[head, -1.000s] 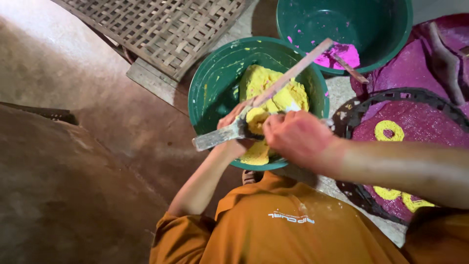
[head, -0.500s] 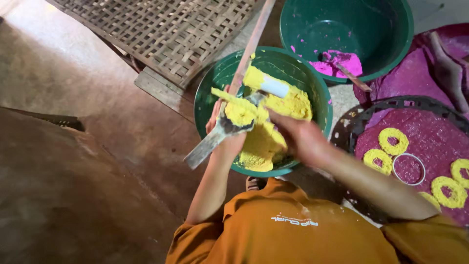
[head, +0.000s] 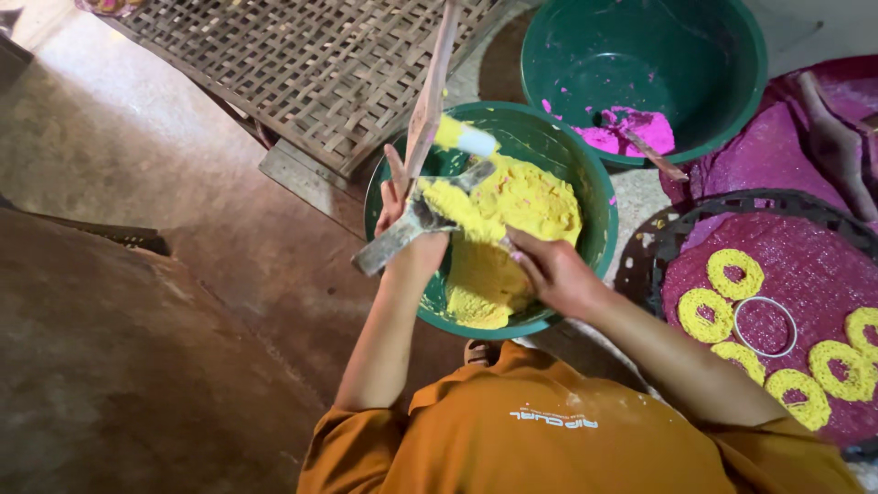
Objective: The person uses a manual press to form yellow and pink dough into ring-shaped decorative items. They scoop dough into the press, compress it, and release the formed rings onto a tray, repeating the process with both colors.
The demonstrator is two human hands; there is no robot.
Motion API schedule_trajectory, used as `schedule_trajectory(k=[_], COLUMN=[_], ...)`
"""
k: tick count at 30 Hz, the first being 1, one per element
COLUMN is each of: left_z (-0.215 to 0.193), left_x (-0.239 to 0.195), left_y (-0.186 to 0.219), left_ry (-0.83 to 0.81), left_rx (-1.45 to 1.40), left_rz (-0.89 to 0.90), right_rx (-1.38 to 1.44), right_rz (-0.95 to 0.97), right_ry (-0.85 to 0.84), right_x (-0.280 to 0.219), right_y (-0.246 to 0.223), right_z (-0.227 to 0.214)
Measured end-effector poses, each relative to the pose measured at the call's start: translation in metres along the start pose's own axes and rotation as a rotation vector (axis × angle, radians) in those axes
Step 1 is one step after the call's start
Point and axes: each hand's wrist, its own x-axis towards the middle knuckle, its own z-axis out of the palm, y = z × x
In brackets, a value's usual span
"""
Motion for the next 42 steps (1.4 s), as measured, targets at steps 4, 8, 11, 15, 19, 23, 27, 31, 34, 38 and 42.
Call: schedule_trajectory(k=[4, 8, 11, 15, 19, 23, 27, 31, 34, 38, 42], left_z=[0.021, 0.048, 0.055, 0.058, 0.055, 0.029, -0.009, -0.027, -0.018, 0.021, 0.081], left_x=[0.003, 0.013, -0.002, -0.055, -0.09, -0.074, -0.051, -0.06, -0.08, -0.108, -0.086], left_y=[-0.045, -0.074, -0.057, 0.02, 0.1, 0.137, 0.164, 0.202, 0.224, 0.251, 0.267], left_ry=[0.151, 0.136, -0.123, -0.833, -1.341, -1.194, -0.9, -1.115, -1.223, -1.219, -1.117], left_rx=[-0.388, -1.027, -1.543, -2.014, -2.08, -1.662, -0.931, -1.04, -1.185, -1.572, -0.94], left_rz=[-0.004, -0.241, -0.546, -0.406, -0.613, -0.225, 0.486, 0.411, 0.36, 0.299, 0.998], right_rx=[-0.048, -0.106, -0.121, 0.264, 1.351, 0.957, 0.012, -0.36, -0.369, -0.276, -0.016], right_rz=[0.279, 0.186, 0.099, -0.267, -0.283, -0.318, -0.331, -0.707, -0.665, -0.438, -0.125], right_ry=[-0.176, -0.385, -0.379, 0.244, 0.272, 0.375, 0.334, 0.371, 0.389, 0.364, 0.328], right_x=[-0.016, -0.012, -0.004, -0.008, -0.044, -0.102, -0.155, -0.191, -0.212, -0.236, -0.275], right_y=[0.003, 0.005, 0.006, 0.005, -0.009, -0.028, -0.037, -0.047, -0.048, -0.036, -0.003], right_z=[0.0, -0.014, -0.026, -0.054, -0.087, -0.147, -0.184, -0.176, -0.162, -0.166, -0.2])
